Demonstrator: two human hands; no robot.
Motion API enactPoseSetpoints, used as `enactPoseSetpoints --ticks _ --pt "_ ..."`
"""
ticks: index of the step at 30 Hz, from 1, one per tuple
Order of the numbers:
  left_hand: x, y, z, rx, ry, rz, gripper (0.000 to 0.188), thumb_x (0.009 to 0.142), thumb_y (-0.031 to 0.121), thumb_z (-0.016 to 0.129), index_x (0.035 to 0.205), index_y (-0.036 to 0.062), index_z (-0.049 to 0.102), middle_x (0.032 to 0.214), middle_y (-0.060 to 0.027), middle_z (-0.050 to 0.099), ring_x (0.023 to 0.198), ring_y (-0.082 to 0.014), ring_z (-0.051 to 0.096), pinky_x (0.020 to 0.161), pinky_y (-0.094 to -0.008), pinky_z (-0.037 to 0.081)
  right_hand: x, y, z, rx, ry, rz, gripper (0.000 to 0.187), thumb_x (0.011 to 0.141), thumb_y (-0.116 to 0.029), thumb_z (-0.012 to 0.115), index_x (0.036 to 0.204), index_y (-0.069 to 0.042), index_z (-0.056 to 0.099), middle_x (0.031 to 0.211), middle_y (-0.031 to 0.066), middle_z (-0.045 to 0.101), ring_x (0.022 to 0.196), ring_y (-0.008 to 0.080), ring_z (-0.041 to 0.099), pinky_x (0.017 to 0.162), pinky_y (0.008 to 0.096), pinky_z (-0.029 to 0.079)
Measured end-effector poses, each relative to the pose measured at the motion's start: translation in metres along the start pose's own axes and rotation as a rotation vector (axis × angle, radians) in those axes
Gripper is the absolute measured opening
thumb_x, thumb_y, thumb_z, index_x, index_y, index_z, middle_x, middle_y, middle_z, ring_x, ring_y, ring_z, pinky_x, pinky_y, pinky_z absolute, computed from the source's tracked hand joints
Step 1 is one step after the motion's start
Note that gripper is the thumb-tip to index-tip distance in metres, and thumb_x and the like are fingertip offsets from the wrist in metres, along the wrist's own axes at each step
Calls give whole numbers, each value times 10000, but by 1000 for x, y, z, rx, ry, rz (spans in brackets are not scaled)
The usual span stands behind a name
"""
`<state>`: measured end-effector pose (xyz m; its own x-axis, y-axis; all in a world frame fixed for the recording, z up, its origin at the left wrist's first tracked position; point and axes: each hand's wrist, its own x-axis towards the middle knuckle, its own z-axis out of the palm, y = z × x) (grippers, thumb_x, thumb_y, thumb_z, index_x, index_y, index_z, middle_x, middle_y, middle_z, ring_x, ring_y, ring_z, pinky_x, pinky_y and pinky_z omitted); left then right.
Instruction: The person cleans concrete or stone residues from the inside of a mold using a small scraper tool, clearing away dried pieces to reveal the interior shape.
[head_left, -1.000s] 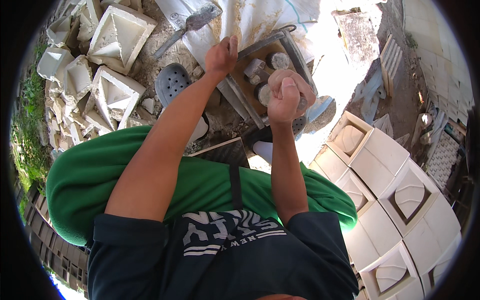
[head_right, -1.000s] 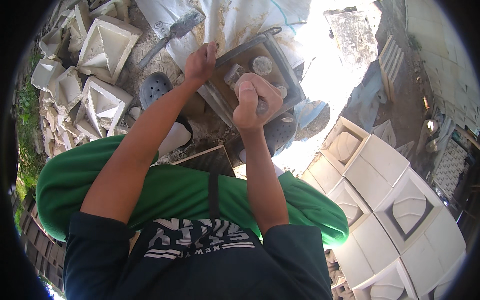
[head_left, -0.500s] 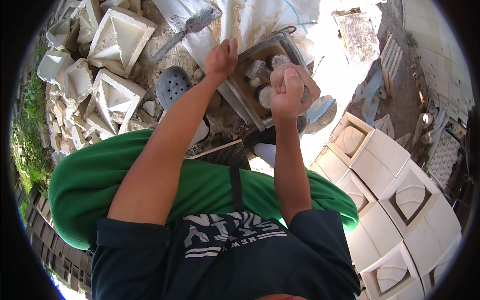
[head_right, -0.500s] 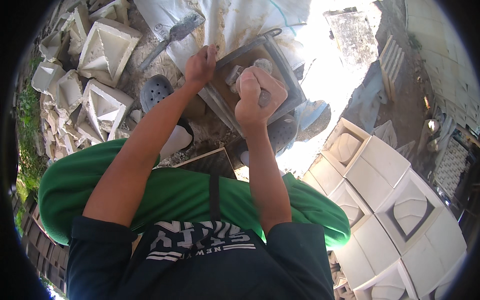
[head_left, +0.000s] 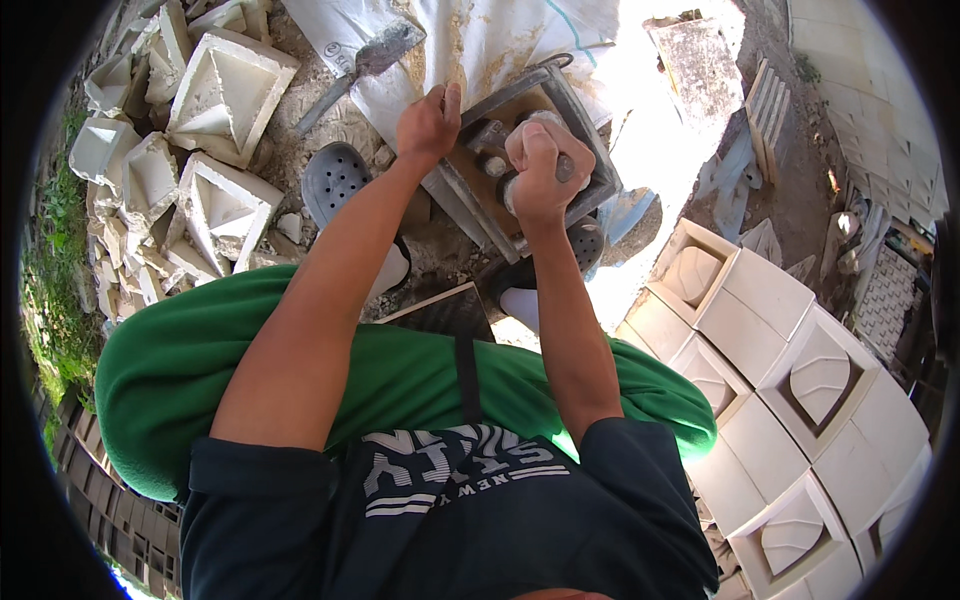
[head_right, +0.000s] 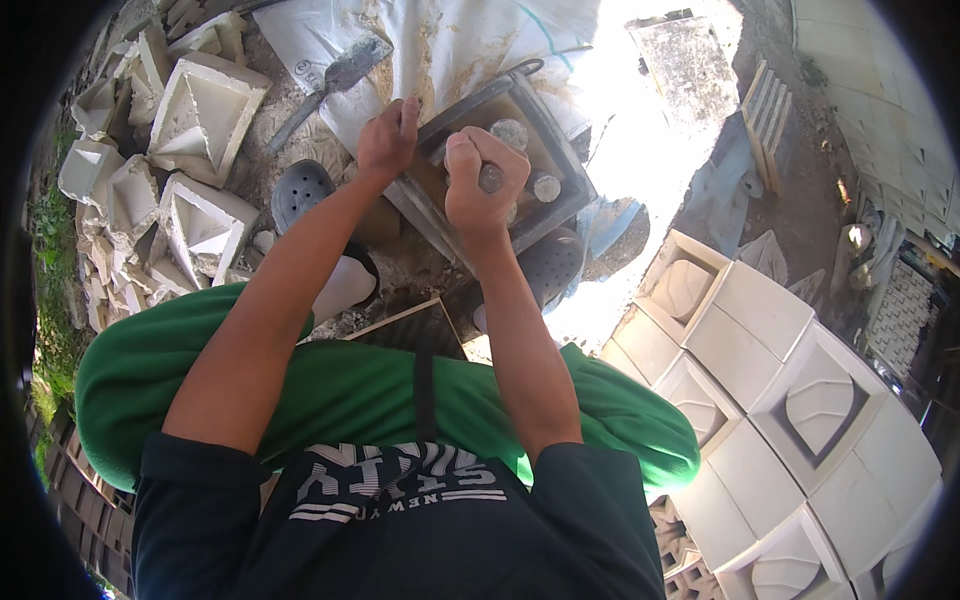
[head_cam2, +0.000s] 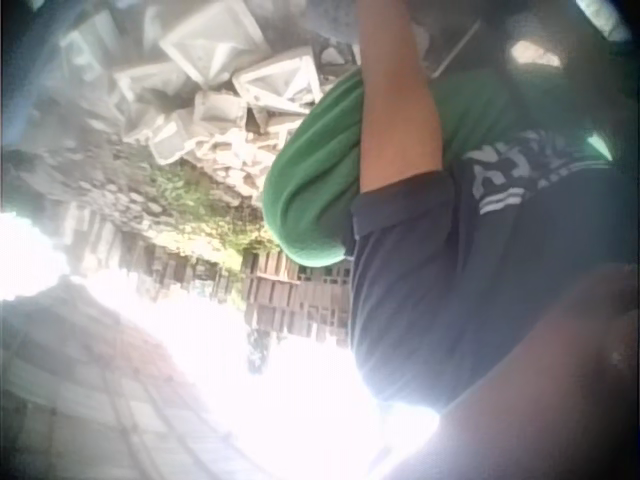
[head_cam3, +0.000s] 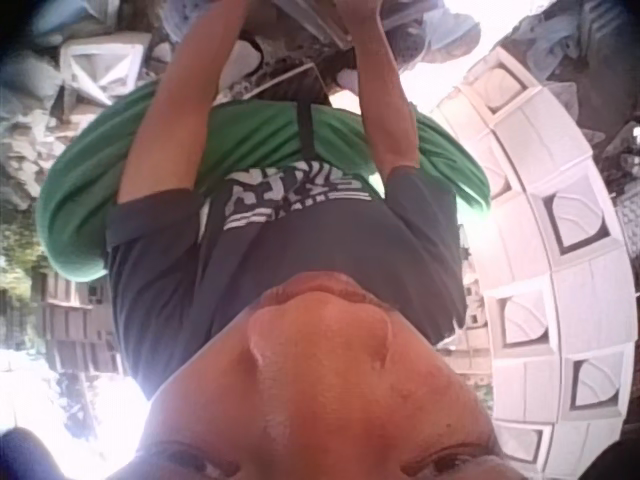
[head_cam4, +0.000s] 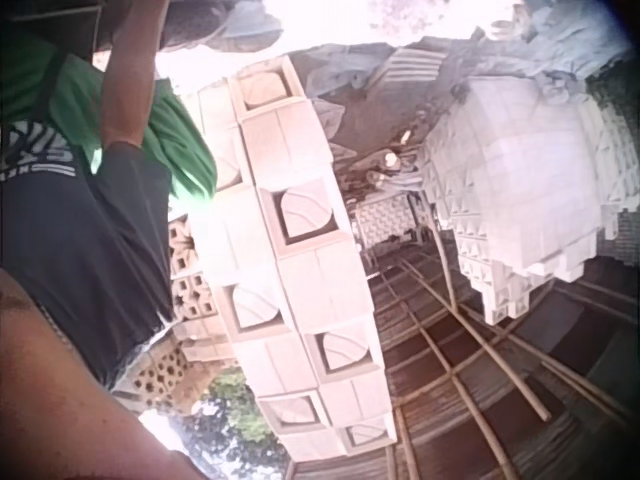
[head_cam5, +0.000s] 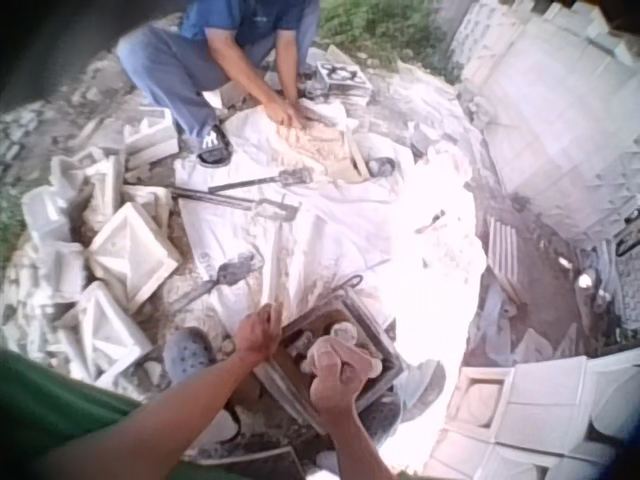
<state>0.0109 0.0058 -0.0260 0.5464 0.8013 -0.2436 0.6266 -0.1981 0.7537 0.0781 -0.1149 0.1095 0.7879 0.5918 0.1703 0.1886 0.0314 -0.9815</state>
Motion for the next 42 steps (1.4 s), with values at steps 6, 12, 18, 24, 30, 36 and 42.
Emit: enactPoseSetpoints --ticks 6,12,18,24,30,36,42 --pt "1 1 -4 43 -30 40 456 1017 463 449 924 65 651 774 -198 694 782 -449 661 732 -543 499 34 -77 -53 422 112 -15 363 908 -260 424 587 -110 345 475 51 332 438 156 308 453 307 280" --pt "-10 5 -11 190 -83 606 587 900 590 601 1338 200 574 1408 -117 536 1153 -331 615 953 -468 506 27 -83 -95 497 -68 -233 486 998 -353 444 637 -28 431 562 99 425 453 169 365 452 314 292" --pt "-5 8 -14 381 -264 1078 724 801 637 675 1438 343 496 1569 -57 346 1460 -251 315 1207 -536 210 8 -71 -106 226 2 -148 596 970 -518 399 572 -75 381 555 89 405 383 164 336 391 322 317" --pt "-5 15 -13 466 -341 1092 760 801 662 653 1469 358 456 1613 -36 287 1495 -224 252 1229 -540 144 0 -33 -91 151 0 -138 610 1003 -438 394 510 -83 332 533 85 393 371 163 330 373 310 313" --pt "-4 19 -14 505 -376 1103 859 781 624 699 1525 350 370 1620 -78 266 1502 -264 244 1221 -565 156 2 -7 -85 159 115 10 512 999 -276 417 541 -79 304 498 59 336 438 144 283 437 312 257" --pt "-2 21 -13 429 -391 1096 864 771 618 714 1521 352 379 1611 -85 286 1502 -269 242 1209 -572 188 -8 -29 -89 197 120 -21 411 927 -149 437 551 -83 288 491 30 301 463 138 272 459 326 242" --pt "-4 19 -15 436 -397 1062 870 753 592 746 1513 358 394 1606 -84 297 1497 -278 253 1200 -580 210 -1 -37 -85 124 112 5 385 890 -61 447 543 -78 283 513 11 300 469 127 266 458 307 226"
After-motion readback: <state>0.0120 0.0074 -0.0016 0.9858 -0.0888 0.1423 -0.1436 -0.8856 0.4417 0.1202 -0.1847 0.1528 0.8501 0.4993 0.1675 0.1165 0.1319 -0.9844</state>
